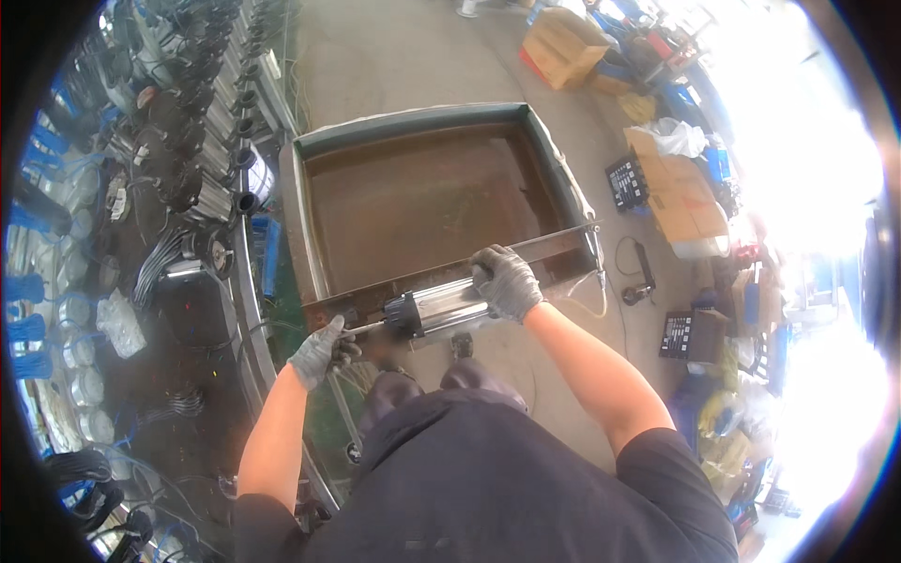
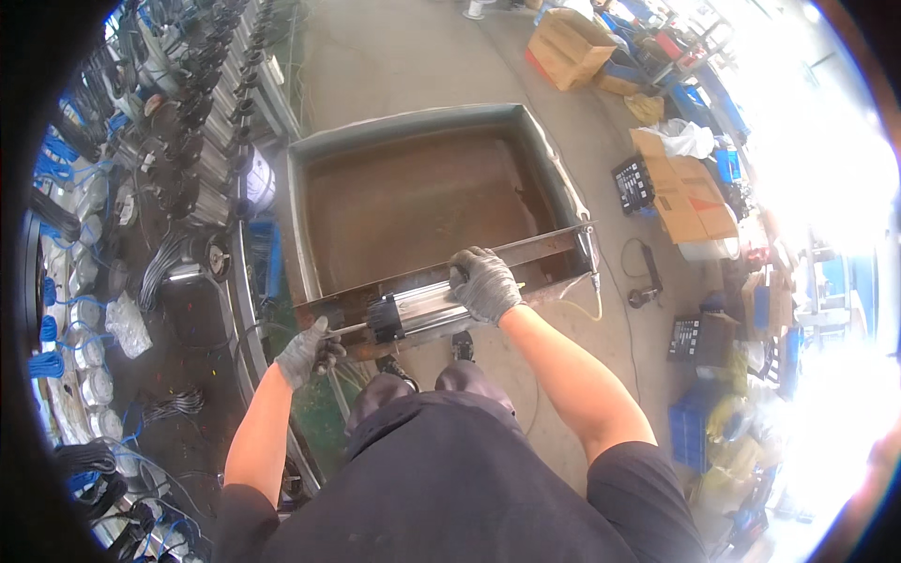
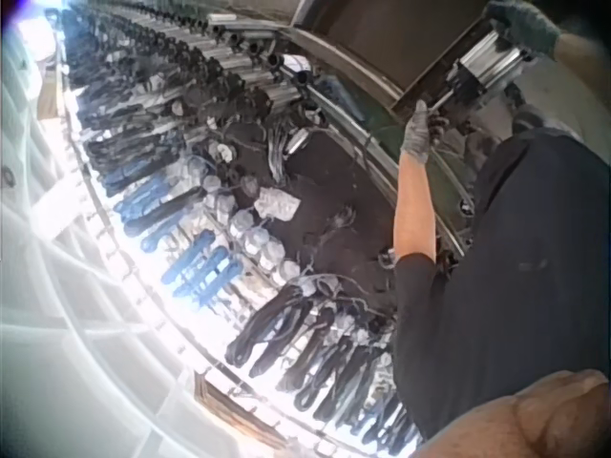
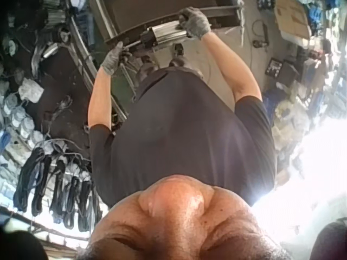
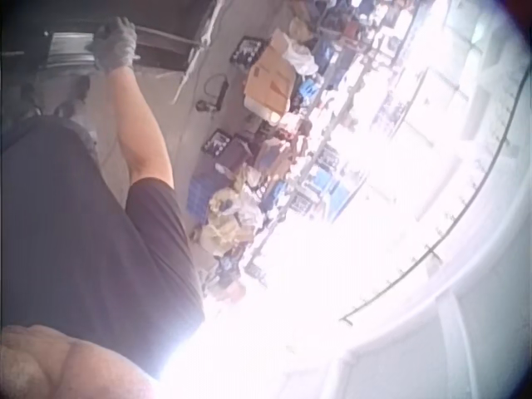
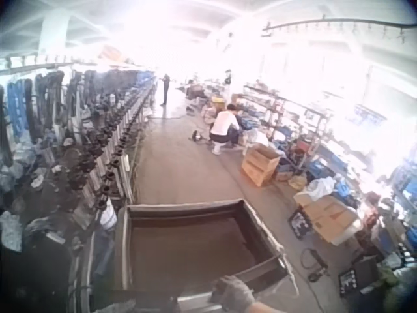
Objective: The person picks up a submersible pump and its power cable, carries it to a water tank, submerses the pump into the water by its handle, and then removes it from the tank.
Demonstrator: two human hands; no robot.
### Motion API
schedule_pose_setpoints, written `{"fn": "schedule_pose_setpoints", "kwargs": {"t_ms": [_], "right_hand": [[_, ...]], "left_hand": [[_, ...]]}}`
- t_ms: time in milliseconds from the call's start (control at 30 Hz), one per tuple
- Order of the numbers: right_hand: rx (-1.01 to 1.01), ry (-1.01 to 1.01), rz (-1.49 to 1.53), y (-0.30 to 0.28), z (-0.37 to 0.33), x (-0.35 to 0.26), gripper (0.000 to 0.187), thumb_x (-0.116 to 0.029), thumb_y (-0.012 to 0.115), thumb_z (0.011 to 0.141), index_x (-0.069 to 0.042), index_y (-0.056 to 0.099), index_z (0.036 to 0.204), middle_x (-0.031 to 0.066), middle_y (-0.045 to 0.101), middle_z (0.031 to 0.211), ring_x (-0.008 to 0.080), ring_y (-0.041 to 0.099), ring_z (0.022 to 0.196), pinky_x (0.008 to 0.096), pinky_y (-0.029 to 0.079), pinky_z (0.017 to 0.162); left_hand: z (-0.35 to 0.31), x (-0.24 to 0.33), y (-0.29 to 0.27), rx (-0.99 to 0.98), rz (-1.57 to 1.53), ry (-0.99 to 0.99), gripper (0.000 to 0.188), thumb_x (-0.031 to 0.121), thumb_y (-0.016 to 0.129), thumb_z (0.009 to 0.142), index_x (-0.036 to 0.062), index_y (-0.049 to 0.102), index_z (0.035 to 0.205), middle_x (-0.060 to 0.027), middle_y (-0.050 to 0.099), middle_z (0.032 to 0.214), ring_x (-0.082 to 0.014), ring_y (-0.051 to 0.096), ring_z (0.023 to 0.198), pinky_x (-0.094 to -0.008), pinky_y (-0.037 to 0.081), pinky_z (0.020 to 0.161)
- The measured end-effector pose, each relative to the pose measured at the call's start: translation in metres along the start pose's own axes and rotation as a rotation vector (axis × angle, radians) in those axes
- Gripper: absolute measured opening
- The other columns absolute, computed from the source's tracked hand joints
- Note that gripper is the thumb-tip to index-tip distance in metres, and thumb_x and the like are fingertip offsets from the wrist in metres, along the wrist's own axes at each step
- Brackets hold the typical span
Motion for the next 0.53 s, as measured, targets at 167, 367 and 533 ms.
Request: {"fn": "schedule_pose_setpoints", "kwargs": {"t_ms": [167, 367, 533], "right_hand": [[0.023, -0.003, -0.026, -0.002, 0.002, -0.004, 0.019, -0.019, 0.066, 0.088, -0.006, 0.072, 0.1, 0.0147, 0.07, 0.102, 0.0365, 0.064, 0.104, 0.0461, 0.051, 0.096], [0.008, 0.023, -0.027, -0.003, 0.005, -0.004, 0.021, -0.02, 0.063, 0.088, -0.006, 0.073, 0.101, 0.0147, 0.071, 0.103, 0.0358, 0.065, 0.104, 0.0454, 0.051, 0.096], [-0.045, 0.021, -0.036, -0.001, 0.004, 0.002, 0.022, -0.021, 0.064, 0.088, -0.008, 0.072, 0.104, 0.0155, 0.07, 0.107, 0.036, 0.064, 0.106, 0.046, 0.05, 0.099]], "left_hand": [[-0.022, 0.03, 0.008, 0.115, 0.541, 0.694, 0.036, 0.026, 0.07, 0.096, 0.0034, 0.055, 0.12, -0.0039, 0.064, 0.099, -0.0093, 0.058, 0.081, -0.0273, 0.048, 0.068], [0.0, 0.029, -0.003, 0.101, 0.642, 0.615, 0.034, 0.021, 0.076, 0.092, 0.0032, 0.059, 0.116, 0.0005, 0.06, 0.09, -0.0104, 0.055, 0.078, -0.029, 0.048, 0.07], [0.012, 0.024, -0.006, -0.001, 0.874, 0.26, 0.059, 0.038, 0.079, 0.089, 0.0004, 0.061, 0.131, -0.0107, 0.071, 0.111, -0.0191, 0.061, 0.096, -0.032, 0.05, 0.091]]}}
Point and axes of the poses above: each hand's wrist, its own z-axis towards the middle knuckle, its own y-axis out of the palm, x = y × z, the point moved 9 cm from there along z, towards the middle knuckle
